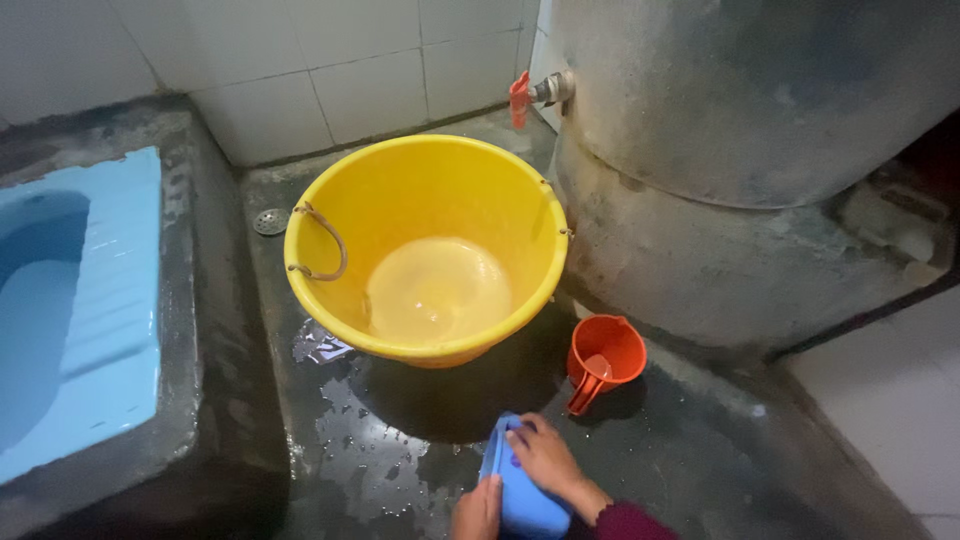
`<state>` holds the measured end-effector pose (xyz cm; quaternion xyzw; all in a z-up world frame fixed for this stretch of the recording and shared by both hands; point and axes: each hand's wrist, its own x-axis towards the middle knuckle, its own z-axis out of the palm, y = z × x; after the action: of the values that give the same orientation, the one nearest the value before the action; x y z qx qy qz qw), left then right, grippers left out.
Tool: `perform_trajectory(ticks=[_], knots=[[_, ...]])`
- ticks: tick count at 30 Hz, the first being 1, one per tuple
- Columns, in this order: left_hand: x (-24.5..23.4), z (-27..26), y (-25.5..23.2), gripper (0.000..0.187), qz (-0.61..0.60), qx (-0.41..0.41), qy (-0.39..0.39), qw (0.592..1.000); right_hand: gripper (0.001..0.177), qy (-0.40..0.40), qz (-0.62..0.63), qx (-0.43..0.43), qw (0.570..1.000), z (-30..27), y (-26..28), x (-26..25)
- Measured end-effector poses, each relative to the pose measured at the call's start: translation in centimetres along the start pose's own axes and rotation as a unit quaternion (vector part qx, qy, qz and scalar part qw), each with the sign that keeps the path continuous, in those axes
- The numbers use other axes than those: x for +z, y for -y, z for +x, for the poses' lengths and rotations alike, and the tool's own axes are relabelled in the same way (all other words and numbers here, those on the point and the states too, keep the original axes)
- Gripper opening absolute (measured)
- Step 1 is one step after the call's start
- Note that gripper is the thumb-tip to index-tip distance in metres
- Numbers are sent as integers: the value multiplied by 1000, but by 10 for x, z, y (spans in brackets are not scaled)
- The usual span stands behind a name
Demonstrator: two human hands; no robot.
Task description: The person washes several plastic containers in a bathroom. They scrub an orange mug, a blue scoop, and a yellow bucket with a purple cloth, rinsing each item with water from a tap. The person scrubs the inside and outside of each container before placing them on the floor.
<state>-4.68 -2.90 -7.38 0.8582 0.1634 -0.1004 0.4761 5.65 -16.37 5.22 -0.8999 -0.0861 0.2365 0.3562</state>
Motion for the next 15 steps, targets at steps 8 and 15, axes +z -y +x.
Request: perform_trajectory(ticks=[8, 15], knots=[[4, 0, 8, 51, -107, 90, -23, 990, 74, -263, -227, -310, 885, -58, -12, 57], [0, -1, -4, 52, -69, 46, -57, 995, 52, -208, -157, -113, 959, -30, -11, 38]])
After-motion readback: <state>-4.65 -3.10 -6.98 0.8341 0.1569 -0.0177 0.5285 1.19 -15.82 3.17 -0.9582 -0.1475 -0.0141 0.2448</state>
